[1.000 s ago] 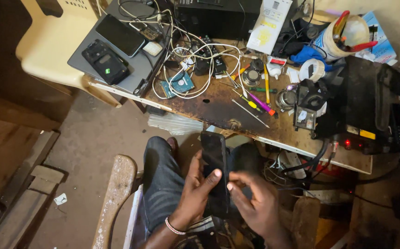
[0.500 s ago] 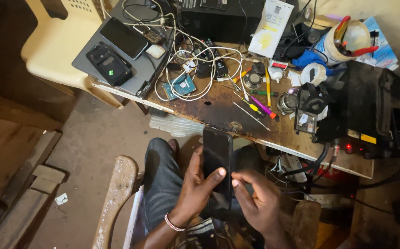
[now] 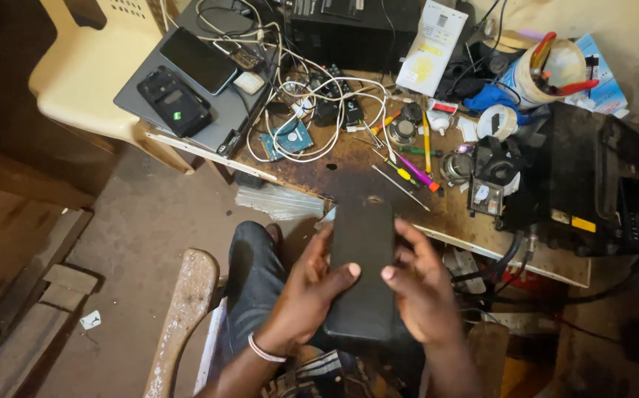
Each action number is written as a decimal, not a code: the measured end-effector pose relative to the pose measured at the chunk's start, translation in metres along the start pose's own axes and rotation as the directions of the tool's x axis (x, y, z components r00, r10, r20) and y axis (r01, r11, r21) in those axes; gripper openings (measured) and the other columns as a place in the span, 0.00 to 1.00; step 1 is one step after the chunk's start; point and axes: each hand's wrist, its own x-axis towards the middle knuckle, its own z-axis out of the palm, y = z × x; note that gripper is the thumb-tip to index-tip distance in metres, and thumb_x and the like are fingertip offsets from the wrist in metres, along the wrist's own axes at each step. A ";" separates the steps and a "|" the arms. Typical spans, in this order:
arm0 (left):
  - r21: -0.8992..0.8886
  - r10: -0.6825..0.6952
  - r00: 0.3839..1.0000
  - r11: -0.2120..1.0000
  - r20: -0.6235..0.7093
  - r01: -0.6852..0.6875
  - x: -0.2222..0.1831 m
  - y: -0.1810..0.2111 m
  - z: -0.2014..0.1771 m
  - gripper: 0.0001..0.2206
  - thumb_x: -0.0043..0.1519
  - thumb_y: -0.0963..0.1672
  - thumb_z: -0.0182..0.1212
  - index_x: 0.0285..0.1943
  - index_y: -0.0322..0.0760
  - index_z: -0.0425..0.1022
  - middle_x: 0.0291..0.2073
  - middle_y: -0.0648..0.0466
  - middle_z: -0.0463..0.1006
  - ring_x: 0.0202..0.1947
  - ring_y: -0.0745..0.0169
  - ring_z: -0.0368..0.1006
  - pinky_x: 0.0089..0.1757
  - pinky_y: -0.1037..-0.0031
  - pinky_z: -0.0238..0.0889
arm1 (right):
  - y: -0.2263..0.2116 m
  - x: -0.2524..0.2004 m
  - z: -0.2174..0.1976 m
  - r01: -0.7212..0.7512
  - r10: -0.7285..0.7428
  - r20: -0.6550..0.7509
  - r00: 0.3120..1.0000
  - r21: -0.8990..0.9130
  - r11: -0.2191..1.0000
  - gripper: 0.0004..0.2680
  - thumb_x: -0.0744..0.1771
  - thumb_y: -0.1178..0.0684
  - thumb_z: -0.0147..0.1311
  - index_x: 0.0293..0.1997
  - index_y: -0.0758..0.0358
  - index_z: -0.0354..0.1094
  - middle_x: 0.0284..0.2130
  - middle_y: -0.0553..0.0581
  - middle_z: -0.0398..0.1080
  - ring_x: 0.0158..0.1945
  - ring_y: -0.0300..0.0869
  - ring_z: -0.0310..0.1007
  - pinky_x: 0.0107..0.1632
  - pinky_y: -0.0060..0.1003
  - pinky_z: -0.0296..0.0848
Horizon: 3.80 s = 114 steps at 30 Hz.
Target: Disassemble a mobile phone by removing internal screws with a screwdriver
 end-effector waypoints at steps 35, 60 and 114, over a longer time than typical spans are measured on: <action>-0.532 -0.424 0.883 0.709 0.203 0.463 0.037 0.020 0.002 0.17 0.50 0.35 0.54 0.48 0.32 0.58 0.28 0.49 0.69 0.20 0.59 0.67 0.12 0.68 0.65 | -0.033 0.016 0.019 0.101 -0.100 0.051 0.994 -0.024 0.995 0.14 0.63 0.50 0.44 0.45 0.72 0.62 0.32 0.63 0.68 0.34 0.44 0.66 0.36 0.33 0.64; -0.459 -0.291 0.579 0.389 0.762 0.799 0.049 0.029 -0.041 0.22 0.62 0.44 0.35 0.64 0.26 0.48 0.26 0.36 0.72 0.21 0.45 0.73 0.22 0.59 0.68 | -0.047 -0.001 0.018 0.623 -0.671 0.477 0.568 -0.781 -0.027 0.10 0.60 0.55 0.58 0.42 0.58 0.69 0.29 0.56 0.58 0.31 0.42 0.59 0.36 0.32 0.60; -0.111 0.137 0.916 0.989 0.378 -0.103 0.041 0.021 -0.017 0.34 0.54 0.36 0.48 0.67 0.49 0.35 0.67 0.58 0.28 0.53 0.74 0.54 0.43 0.83 0.59 | 0.013 -0.025 0.012 0.266 -0.262 0.071 0.962 -0.044 0.963 0.17 0.57 0.51 0.50 0.42 0.78 0.59 0.26 0.69 0.68 0.19 0.51 0.68 0.19 0.34 0.65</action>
